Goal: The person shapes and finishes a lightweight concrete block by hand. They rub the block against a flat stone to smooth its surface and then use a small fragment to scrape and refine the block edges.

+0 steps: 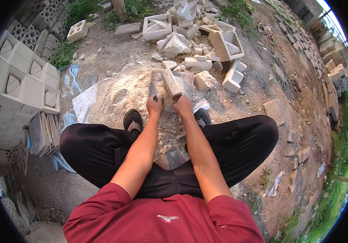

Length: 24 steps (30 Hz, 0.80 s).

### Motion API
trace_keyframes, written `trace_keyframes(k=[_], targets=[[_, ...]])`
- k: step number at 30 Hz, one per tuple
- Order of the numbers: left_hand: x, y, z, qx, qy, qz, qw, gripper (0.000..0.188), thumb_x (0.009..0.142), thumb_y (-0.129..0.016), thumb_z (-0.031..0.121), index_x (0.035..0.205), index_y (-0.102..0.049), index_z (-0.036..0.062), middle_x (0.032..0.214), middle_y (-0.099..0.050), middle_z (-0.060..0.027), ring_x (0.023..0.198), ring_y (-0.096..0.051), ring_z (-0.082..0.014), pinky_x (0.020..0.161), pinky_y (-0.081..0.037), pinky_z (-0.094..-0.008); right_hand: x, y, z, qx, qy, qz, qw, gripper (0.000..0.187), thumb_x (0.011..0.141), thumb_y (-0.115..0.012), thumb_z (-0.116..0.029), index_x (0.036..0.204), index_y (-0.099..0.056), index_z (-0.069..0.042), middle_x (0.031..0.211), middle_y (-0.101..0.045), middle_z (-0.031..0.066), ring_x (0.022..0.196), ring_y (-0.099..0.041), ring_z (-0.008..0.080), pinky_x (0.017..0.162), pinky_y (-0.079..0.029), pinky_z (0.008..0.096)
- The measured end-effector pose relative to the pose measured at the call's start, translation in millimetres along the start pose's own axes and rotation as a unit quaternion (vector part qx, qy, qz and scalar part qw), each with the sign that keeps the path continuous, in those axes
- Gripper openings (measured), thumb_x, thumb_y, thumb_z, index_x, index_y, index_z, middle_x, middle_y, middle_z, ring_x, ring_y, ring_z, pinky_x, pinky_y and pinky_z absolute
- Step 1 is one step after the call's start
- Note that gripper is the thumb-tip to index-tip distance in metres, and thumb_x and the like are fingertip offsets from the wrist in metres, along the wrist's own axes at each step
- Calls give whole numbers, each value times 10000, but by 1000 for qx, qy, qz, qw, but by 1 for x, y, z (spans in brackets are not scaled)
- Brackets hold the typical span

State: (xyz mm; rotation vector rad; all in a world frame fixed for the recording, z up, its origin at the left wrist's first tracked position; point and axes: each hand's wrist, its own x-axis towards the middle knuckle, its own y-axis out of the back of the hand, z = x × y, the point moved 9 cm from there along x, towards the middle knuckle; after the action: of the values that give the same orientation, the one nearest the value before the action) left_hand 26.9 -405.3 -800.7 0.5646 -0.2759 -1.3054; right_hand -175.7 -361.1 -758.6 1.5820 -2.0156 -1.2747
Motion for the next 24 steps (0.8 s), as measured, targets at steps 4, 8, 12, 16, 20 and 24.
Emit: trace_keyframes(k=[4, 8, 12, 16, 20, 24], targets=[[11, 3, -15, -12, 28, -8, 1000, 328, 779, -746, 280, 1021, -692, 66, 978, -654, -125, 906, -650, -285, 805, -508, -390, 0, 25, -51, 82, 31, 50, 995, 500, 715, -710, -261, 1061, -550, 64, 979, -657, 302, 955, -640, 443, 832, -515, 494], [2, -2, 6, -32, -16, 4, 999, 377, 784, -745, 261, 1050, -688, 0, 923, -713, -161, 863, -693, -249, 792, -528, -351, 3, 26, -55, 89, 26, 78, 993, 534, 737, -702, -261, 1118, -498, 52, 975, -654, 297, 954, -631, 463, 836, -512, 505], [7, 0, 0, -52, -13, -19, 998, 356, 797, -753, 287, 1029, -695, 23, 916, -688, -140, 835, -674, -272, 774, -524, -367, -9, -2, -30, -4, 13, 11, 1000, 508, 750, -702, -241, 1112, -476, 34, 993, -649, 304, 953, -631, 473, 842, -513, 514], [9, -5, -4, -59, -8, -36, 998, 383, 799, -757, 305, 1041, -696, 16, 887, -704, -145, 814, -682, -277, 769, -526, -372, -7, -4, -28, -24, 9, -20, 999, 453, 736, -687, -215, 1071, -531, 47, 1004, -654, 296, 973, -631, 458, 855, -512, 496], [13, -2, -12, -43, -6, -24, 999, 376, 790, -753, 295, 1026, -699, 7, 905, -702, -154, 832, -682, -278, 773, -527, -370, -7, 20, -64, 29, 13, 8, 999, 429, 735, -679, -230, 1037, -562, 51, 1008, -658, 286, 980, -627, 456, 864, -508, 483], [12, -4, -4, -53, -13, -27, 998, 377, 781, -751, 284, 1019, -691, -2, 917, -695, -159, 850, -677, -286, 781, -524, -377, -2, 28, -58, 63, 3, 49, 997, 484, 733, -685, -242, 1097, -538, 42, 1000, -651, 304, 988, -622, 458, 862, -508, 485]])
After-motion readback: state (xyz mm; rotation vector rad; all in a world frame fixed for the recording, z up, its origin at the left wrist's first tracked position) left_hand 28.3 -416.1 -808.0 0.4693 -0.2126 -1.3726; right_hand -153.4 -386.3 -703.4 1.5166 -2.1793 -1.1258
